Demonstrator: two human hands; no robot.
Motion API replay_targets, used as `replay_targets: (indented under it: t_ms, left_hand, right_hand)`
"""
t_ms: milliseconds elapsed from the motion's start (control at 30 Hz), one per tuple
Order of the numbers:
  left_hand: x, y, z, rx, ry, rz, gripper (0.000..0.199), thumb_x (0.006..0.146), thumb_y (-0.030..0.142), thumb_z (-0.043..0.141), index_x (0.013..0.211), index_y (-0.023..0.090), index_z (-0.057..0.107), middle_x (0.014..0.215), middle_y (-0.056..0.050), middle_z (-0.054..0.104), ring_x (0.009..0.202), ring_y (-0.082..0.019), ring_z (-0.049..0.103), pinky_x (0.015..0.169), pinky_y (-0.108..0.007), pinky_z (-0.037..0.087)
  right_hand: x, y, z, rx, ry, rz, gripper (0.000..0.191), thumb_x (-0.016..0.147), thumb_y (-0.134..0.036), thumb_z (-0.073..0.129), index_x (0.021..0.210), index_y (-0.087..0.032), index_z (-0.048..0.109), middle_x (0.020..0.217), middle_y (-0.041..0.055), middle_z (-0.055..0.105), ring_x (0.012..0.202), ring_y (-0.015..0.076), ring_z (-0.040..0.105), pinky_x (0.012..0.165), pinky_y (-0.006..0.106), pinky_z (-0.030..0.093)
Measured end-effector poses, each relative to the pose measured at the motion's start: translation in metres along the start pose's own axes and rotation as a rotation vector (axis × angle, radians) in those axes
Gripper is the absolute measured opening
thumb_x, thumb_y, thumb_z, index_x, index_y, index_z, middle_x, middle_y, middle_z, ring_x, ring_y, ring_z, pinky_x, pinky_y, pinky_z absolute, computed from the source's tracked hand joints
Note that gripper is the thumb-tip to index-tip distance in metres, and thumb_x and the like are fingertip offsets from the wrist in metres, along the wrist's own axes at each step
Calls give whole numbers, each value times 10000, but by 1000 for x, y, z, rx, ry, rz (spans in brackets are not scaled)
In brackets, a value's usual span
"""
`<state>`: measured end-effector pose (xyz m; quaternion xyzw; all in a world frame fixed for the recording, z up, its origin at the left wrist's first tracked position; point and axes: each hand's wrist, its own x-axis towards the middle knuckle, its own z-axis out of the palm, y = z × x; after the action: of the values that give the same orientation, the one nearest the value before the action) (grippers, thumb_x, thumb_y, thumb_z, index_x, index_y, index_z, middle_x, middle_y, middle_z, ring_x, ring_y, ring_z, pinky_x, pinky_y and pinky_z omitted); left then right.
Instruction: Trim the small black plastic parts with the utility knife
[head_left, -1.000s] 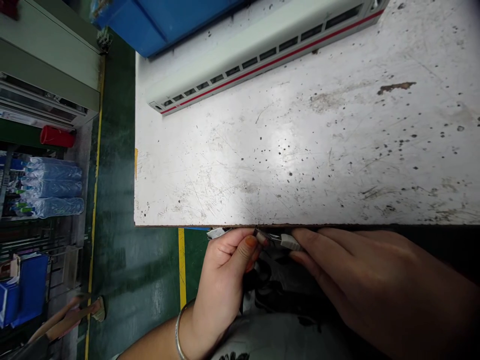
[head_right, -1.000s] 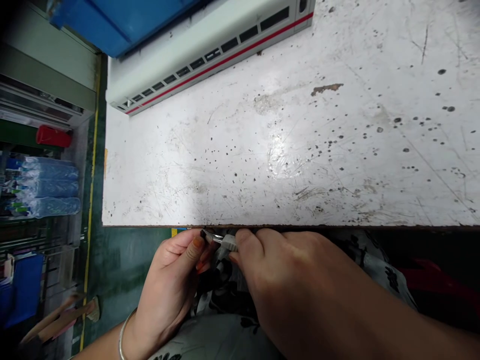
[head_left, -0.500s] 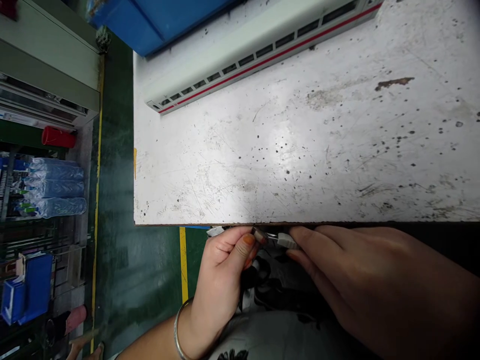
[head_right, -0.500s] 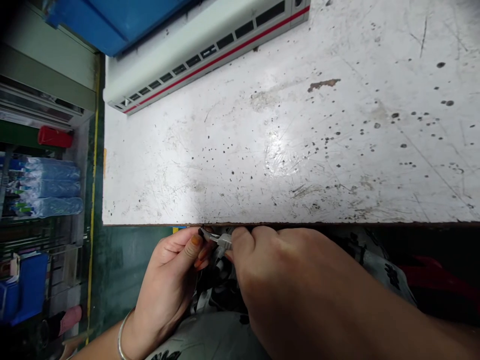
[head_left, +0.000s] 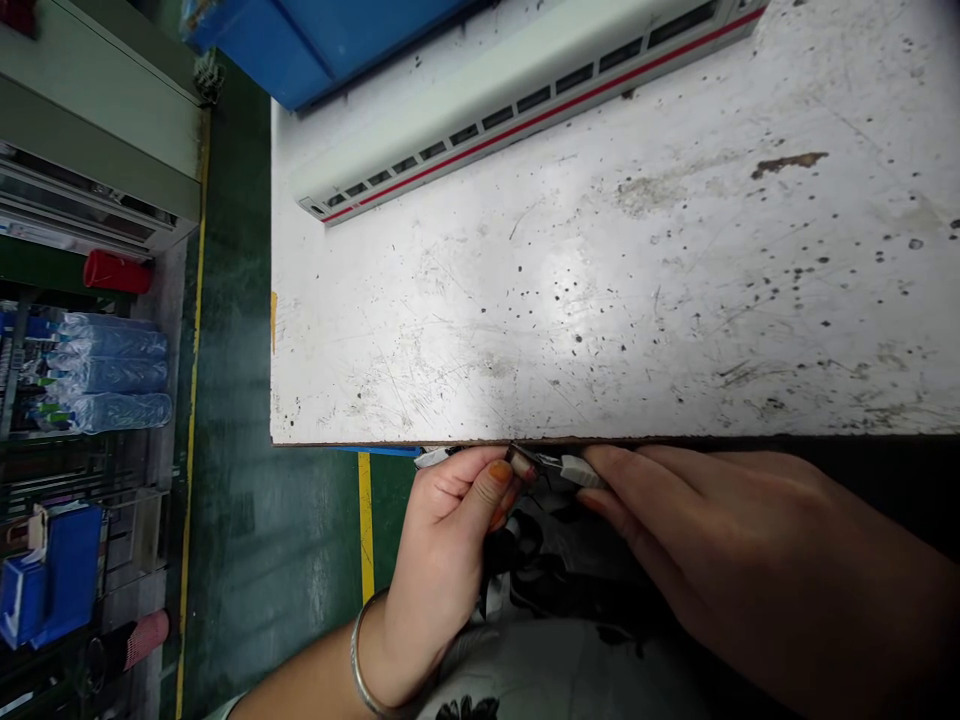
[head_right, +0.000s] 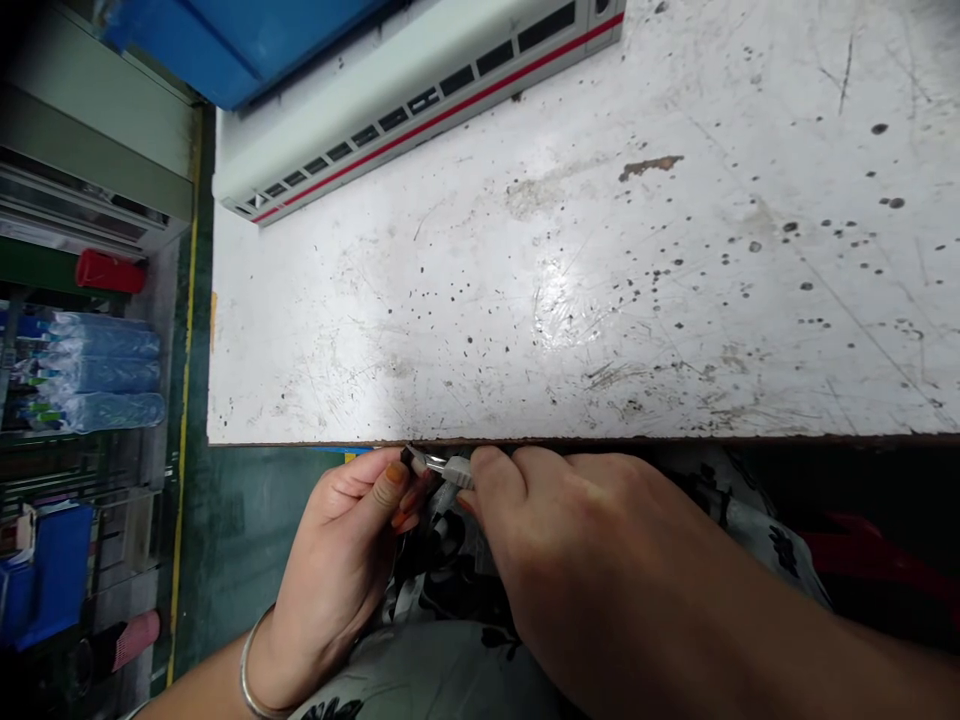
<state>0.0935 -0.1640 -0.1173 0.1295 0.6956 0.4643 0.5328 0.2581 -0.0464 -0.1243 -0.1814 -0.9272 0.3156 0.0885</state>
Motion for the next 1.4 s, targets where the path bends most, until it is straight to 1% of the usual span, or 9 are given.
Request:
replay_targets:
  t_ms: [133,333,433,567,767,1067,1200,1300,1400]
  left_hand:
    - [0,0,0,6,2,2,282,928,377,595,756,156,631,617,22,402,595,-99,298,549,-262,233]
    - [1,1,-1,56,2,14,278,929,390,589,826,153,692,610,20,398,591,-104,302,549,-263,240]
    - [1,2,-1,64,-5,19,284,934,401,582,829,163,696,607,23,385,587,-105,293,550,-272,233]
    - [0,2,-1,65,0,25,282,936,397,582,826,165,698,607,24,380,589,-105,291,554,-274,233]
    - [0,1,-2,73,6,27,278,936,389,583,820,161,693,610,19,396,592,-104,303,554,-270,236]
    - [1,1,-3,61,3,12,318,929,390,591,714,158,620,608,21,390,598,-102,308,555,-265,242]
    - [1,0,-3,69,-6,21,285,937,392,581,791,164,673,609,23,403,595,-103,317,555,-265,248]
    - [1,1,-3,76,-7,27,272,939,385,579,830,169,701,608,23,410,593,-105,323,553,-265,251]
    - [2,1,-3,76,-12,30,267,941,375,577,827,172,707,606,23,409,593,-106,324,554,-268,251]
  right_hand:
    - [3,-1,-1,39,45,-1,291,935,-148,368,913,-209,653,749,14,693,521,203,630,465,383,438]
    - [1,0,-4,68,-102,28,246,791,-77,489,889,-261,619,742,-10,638,538,204,602,465,366,357]
    - [0,0,-3,35,-91,32,249,764,-66,480,871,-252,606,745,6,627,540,205,595,456,363,317]
    - [-1,0,-3,18,-79,38,281,743,-44,477,886,-250,603,751,1,623,541,191,581,481,359,309]
    - [0,3,-3,102,-208,49,265,791,-87,493,913,-291,609,802,-12,636,605,210,599,526,374,280]
    - [-1,7,-4,114,-187,65,274,800,-68,443,911,-292,556,802,-37,631,590,184,599,538,376,304]
    - [-3,3,-1,41,-137,31,292,766,-93,474,933,-291,610,875,-11,688,657,232,660,480,381,312]
    - [-3,1,0,-14,-90,39,328,747,-94,485,977,-275,634,866,-6,710,653,234,677,443,377,353]
    - [-1,-3,0,-49,-98,31,299,755,-120,496,959,-267,658,866,16,720,652,254,681,414,384,380]
